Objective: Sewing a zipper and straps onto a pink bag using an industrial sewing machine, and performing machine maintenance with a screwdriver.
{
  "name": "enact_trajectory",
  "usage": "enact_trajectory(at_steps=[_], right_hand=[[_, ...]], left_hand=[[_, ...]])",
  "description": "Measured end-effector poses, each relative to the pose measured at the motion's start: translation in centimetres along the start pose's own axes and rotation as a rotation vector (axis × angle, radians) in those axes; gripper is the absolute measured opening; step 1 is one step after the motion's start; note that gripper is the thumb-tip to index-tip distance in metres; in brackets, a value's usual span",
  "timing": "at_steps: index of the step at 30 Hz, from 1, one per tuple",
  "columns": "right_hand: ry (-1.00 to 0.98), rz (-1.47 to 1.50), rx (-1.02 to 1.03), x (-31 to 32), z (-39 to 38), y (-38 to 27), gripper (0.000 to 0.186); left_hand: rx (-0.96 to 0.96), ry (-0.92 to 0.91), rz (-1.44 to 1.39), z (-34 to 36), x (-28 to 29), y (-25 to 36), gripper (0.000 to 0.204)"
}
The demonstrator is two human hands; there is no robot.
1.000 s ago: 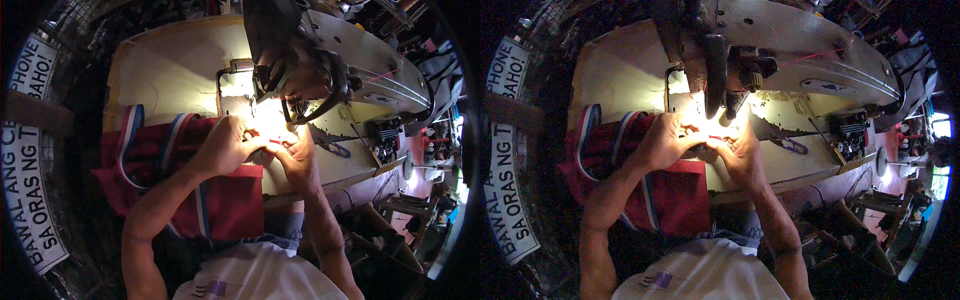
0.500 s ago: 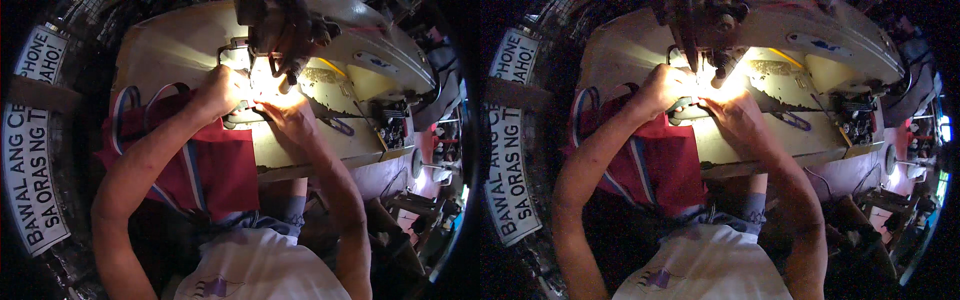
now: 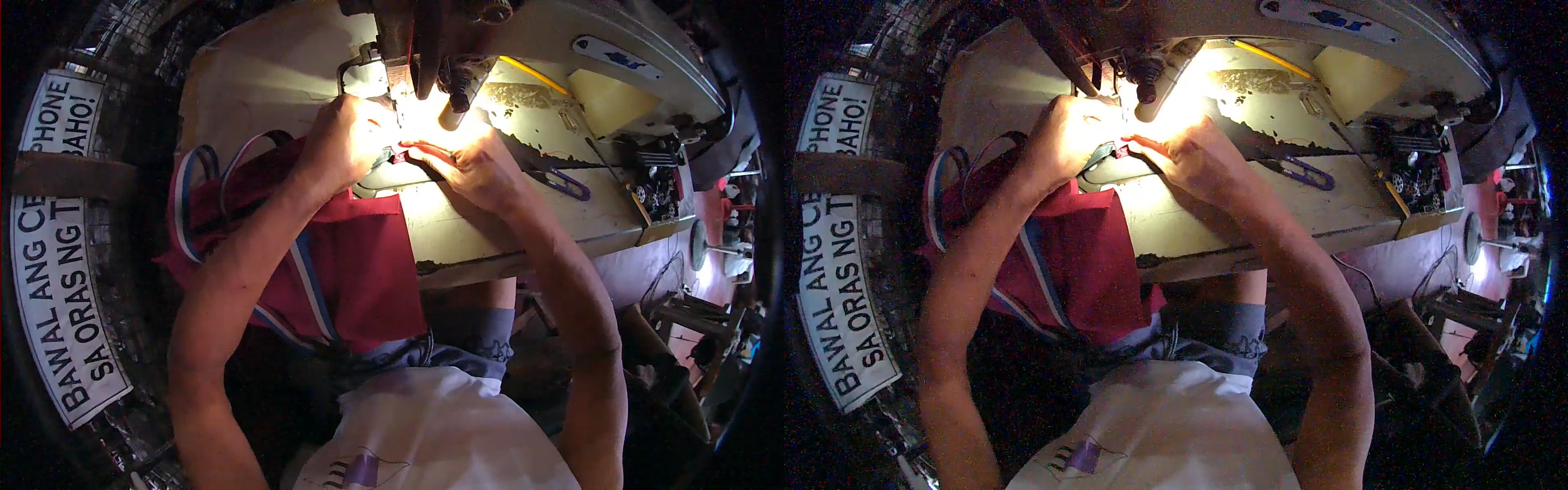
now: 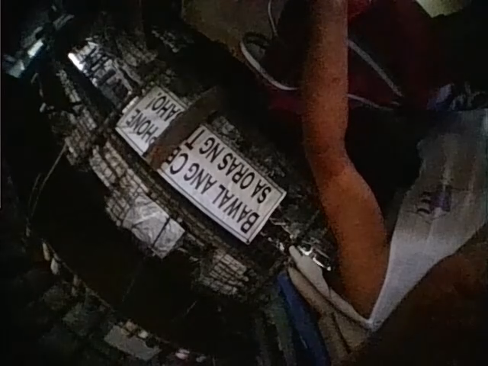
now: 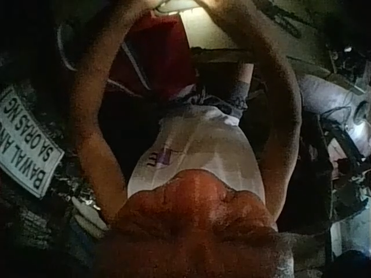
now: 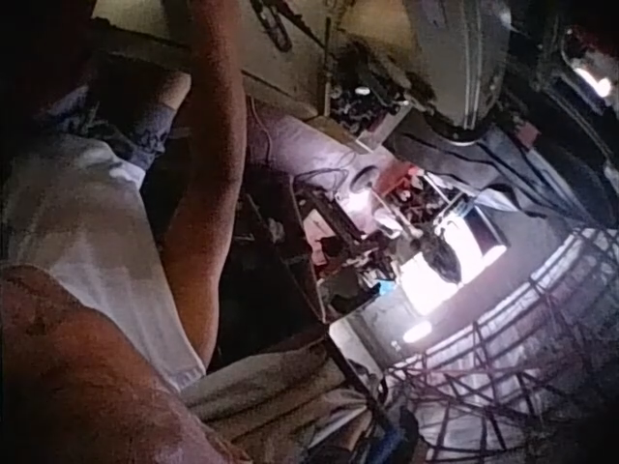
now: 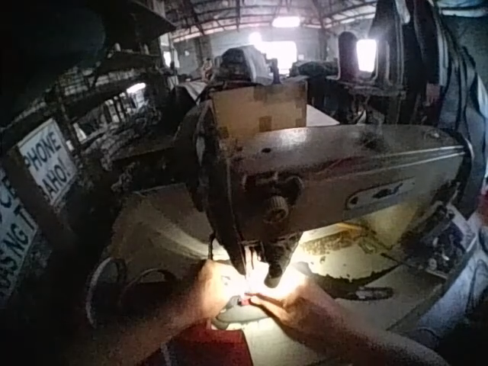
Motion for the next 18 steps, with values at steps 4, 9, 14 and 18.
enact_trajectory(at_steps=[4, 9, 14, 18], right_hand=[[-0.028, 0.078, -0.018, -0.6, -0.2, 0.1, 0.022], [0.005, 0.097, 0.077, -0.6, -0.1, 0.0, 0.027], [-0.028, 0.105, 0.157, -0.2, 0.4, 0.1, 0.033], [-0.080, 0.063, 0.139, 0.0, 0.3, 0.3, 0.034]], left_hand=[[-0.012, -0.038, 0.066, -0.1, 0.4, 0.3, 0.016], [0.018, -0.003, 0.059, -0.6, 0.1, 0.1, 0.015], [-0.141, 0.202, 0.272, -1.6, -0.2, 0.5, 0.011], [-0.192, 0.209, 0.310, -1.9, 0.6, 1.7, 0.012]])
Point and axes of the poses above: each hand's wrist, its own z-axis towards the middle knuckle, its own x-axis out of the back of the hand, y = z × x, the point moved 2 cm from there along z, towards the middle knuckle, and after that the axes turned 6 degrees about x, right-handed, at the moved point
